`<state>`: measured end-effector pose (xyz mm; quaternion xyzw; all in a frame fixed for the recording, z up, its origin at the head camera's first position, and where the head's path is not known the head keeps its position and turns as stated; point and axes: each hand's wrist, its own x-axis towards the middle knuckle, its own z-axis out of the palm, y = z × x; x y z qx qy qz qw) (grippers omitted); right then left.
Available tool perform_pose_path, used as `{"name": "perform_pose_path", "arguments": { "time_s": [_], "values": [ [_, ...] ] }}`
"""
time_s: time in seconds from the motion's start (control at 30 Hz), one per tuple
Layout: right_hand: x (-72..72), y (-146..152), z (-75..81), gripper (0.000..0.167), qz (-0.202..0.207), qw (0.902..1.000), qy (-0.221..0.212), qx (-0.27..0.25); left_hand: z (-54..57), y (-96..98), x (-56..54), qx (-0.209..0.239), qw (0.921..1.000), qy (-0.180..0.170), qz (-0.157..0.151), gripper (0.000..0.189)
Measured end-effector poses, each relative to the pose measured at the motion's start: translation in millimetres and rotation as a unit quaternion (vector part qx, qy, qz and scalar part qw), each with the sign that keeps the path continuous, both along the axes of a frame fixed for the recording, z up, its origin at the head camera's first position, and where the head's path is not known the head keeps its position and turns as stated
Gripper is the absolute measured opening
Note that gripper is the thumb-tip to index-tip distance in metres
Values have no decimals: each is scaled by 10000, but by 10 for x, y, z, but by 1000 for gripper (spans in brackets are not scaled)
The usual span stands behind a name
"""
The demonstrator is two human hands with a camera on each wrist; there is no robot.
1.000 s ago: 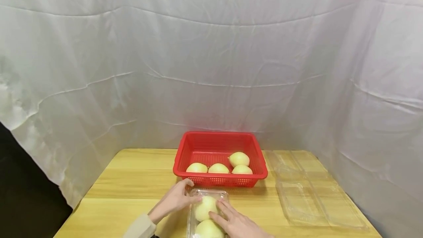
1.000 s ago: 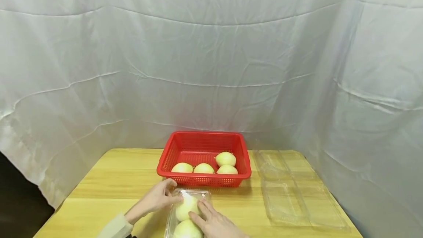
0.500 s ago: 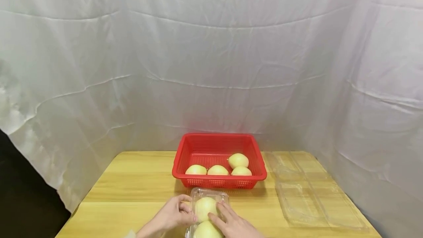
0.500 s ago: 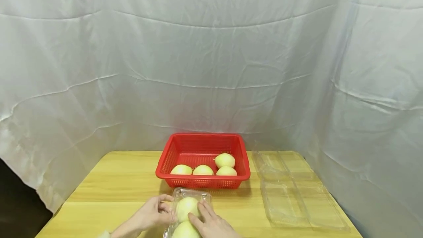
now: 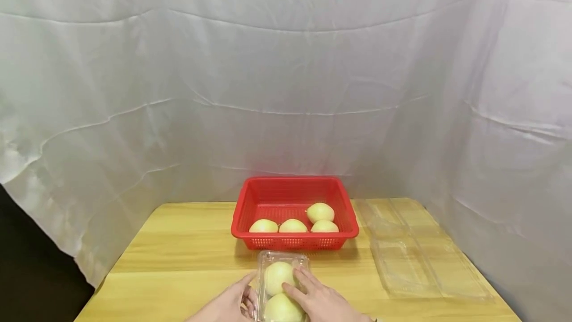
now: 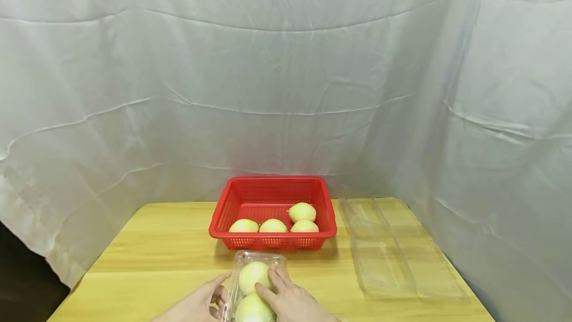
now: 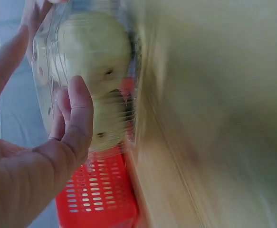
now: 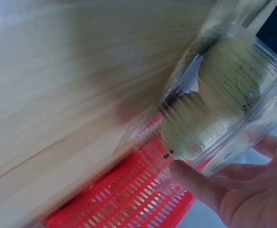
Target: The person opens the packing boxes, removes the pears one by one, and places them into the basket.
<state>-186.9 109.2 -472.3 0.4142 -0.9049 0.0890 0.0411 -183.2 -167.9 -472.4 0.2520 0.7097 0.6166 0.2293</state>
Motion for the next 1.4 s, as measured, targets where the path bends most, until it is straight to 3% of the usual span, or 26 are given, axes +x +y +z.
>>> {"name": "perform_pose_path", "arguments": {
  "time_s": [0.13,0.2,0.27,0.33,0.43,0.57,0.63,0.77,0.97,1.2,1.3,1.4],
  "values": [
    [-5,5,34,82,5,9999,-140,53,-32,0,15,-117,9962,734,-465,100],
    [-3,0,39,82,15,9999,-126,79,-45,9,22,-448,9913,1157,-445,97],
    [1,-6,37,81,23,9999,-79,97,-53,31,37,-834,9870,1357,-228,91],
    [5,-11,35,81,23,9999,-39,100,-65,59,52,-1034,9859,1319,-17,85],
    [9,-15,37,81,0,9999,-66,107,-83,99,73,-1062,9896,940,250,63],
    [12,-15,53,81,-34,9998,-132,135,-100,107,75,-617,9968,422,266,36],
    [15,-16,59,80,-34,9998,-145,146,-106,93,75,-501,9977,396,213,31],
    [14,-3,54,80,-37,9998,-144,123,-122,79,92,-181,9984,536,21,34],
    [4,57,52,80,32,10000,-2,70,-154,101,100,366,9911,1141,-579,45],
    [-5,112,50,82,-1,9985,-540,4,-189,70,35,450,9874,1090,-1053,48],
    [-9,144,33,82,27,9987,-487,-159,-156,57,8,380,9866,1264,-960,51],
    [10,170,24,86,-78,9986,-423,-302,-64,57,1,65,9845,1675,-512,52]
  ]
}}
